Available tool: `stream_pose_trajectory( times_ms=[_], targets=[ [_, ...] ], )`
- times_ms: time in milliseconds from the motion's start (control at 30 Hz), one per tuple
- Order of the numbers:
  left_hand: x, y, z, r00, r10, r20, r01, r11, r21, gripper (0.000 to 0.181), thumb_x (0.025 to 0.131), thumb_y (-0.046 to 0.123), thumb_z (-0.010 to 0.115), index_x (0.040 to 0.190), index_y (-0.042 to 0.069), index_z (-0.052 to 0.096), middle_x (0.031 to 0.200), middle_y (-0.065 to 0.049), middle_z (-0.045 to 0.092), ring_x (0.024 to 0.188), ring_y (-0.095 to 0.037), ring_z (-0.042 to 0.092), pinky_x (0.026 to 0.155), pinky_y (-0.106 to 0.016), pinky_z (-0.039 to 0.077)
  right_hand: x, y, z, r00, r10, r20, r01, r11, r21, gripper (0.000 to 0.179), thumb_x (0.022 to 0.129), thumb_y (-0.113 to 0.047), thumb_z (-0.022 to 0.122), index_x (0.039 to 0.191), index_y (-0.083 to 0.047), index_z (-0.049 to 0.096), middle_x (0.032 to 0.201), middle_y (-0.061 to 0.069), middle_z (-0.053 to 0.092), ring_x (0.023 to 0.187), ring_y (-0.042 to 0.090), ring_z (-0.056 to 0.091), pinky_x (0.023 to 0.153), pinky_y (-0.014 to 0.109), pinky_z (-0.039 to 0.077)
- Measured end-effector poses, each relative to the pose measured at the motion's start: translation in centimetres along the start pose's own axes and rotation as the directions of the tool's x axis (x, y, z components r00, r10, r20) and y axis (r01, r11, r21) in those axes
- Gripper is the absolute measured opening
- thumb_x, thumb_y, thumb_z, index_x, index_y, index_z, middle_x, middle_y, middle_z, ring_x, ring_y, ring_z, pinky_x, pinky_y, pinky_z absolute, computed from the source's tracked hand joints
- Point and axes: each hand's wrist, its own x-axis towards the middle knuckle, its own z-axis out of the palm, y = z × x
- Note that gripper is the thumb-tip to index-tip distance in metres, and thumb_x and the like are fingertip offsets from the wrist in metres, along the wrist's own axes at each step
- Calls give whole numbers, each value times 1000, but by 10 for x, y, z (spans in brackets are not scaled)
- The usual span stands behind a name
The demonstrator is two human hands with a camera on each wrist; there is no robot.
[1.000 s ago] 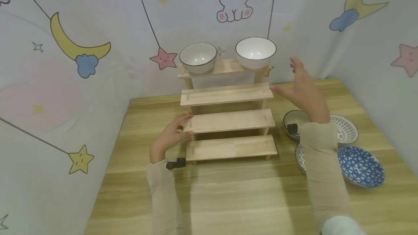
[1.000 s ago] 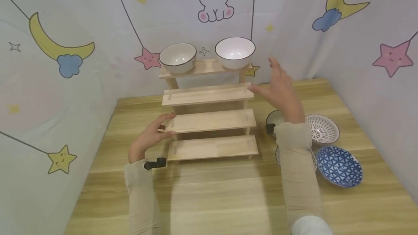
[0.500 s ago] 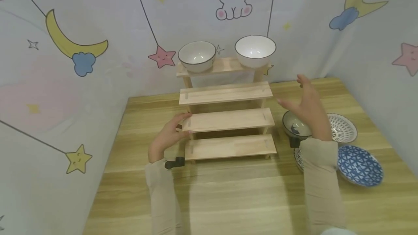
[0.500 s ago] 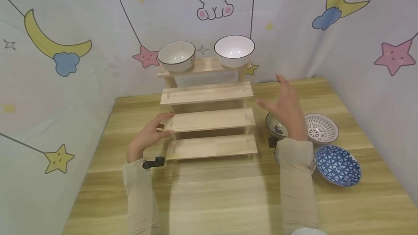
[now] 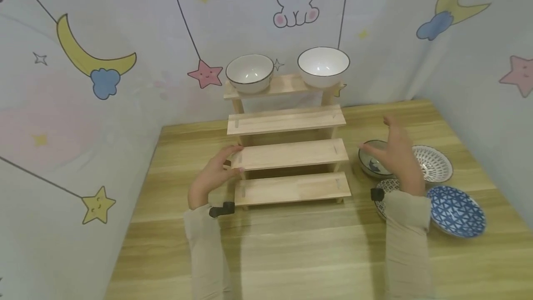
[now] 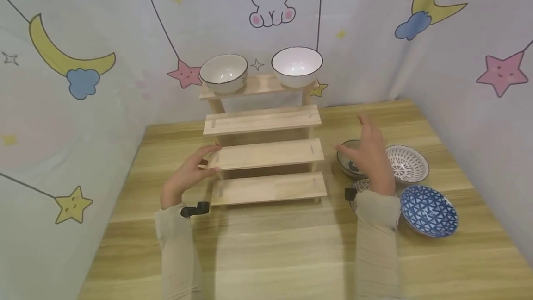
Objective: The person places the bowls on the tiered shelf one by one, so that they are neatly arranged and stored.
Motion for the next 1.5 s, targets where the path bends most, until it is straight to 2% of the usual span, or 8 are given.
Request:
stream_pose_trajectory(
  times_ms=[300,467,567,767,1033,1267,1367,1500],
  targets=[
    [2,1,1,1000,4,-5,-3,1000,2,64,98,13,68,153,1,39,159,-25,28,122,-49,48,97,-61,44,1,14,8,996,49,80,-49,999,-9,113,86,-40,81,160,2,6,158,38,14,141,61,14,109,77,5],
    [2,1,1,1000,-3,1,3,1000,5,64,97,15,69,153,3,39,160,-26,26,122,-49,48,99,-61,44,2,22,9,983,113,142,-107,993,-49,115,85,-39,81,159,4,3,157,41,11,140,63,9,105,80,6],
    [0,1,1,1000,-2,5,2,1000,0,65,97,14,69,153,3,39,160,-26,25,123,-50,48,99,-62,43,1,26,10,970,168,176,-154,984,-92,116,84,-39,82,158,6,4,155,43,11,138,66,9,102,83,9],
    [-2,-1,3,1000,0,3,0,1000,-7,64,97,13,68,153,2,39,159,-29,25,122,-51,48,99,-63,43,-3,27,16,928,259,266,-214,959,-188,116,85,-40,80,156,9,3,151,48,10,134,70,10,98,85,12],
    [-1,-3,4,1000,-2,11,2,1000,-2,66,97,14,69,154,3,38,160,-28,23,123,-49,48,99,-62,44,-5,28,17,903,321,285,-277,943,-186,116,84,-34,81,154,11,0,151,49,5,134,71,4,98,86,7],
    [-2,-4,3,1000,17,-7,-17,1000,1,66,95,16,70,153,3,40,159,-29,26,120,-49,49,97,-60,45,-5,31,19,890,335,310,-259,930,-261,114,85,-36,78,149,17,1,143,55,8,131,73,6,99,85,10],
    [-3,-3,2,999,41,-16,-41,999,10,66,95,17,70,152,2,40,157,-31,27,118,-49,50,95,-60,46,-4,31,19,890,335,308,-257,929,-267,112,85,-37,78,149,17,4,141,55,11,130,73,7,99,85,11],
    [-2,-1,0,999,37,-15,-37,999,-15,65,95,14,70,152,2,40,158,-28,29,122,-49,48,99,-62,43,-3,31,18,893,329,306,-251,931,-266,114,84,-40,79,150,16,5,143,54,11,129,74,6,97,85,12]
  ],
)
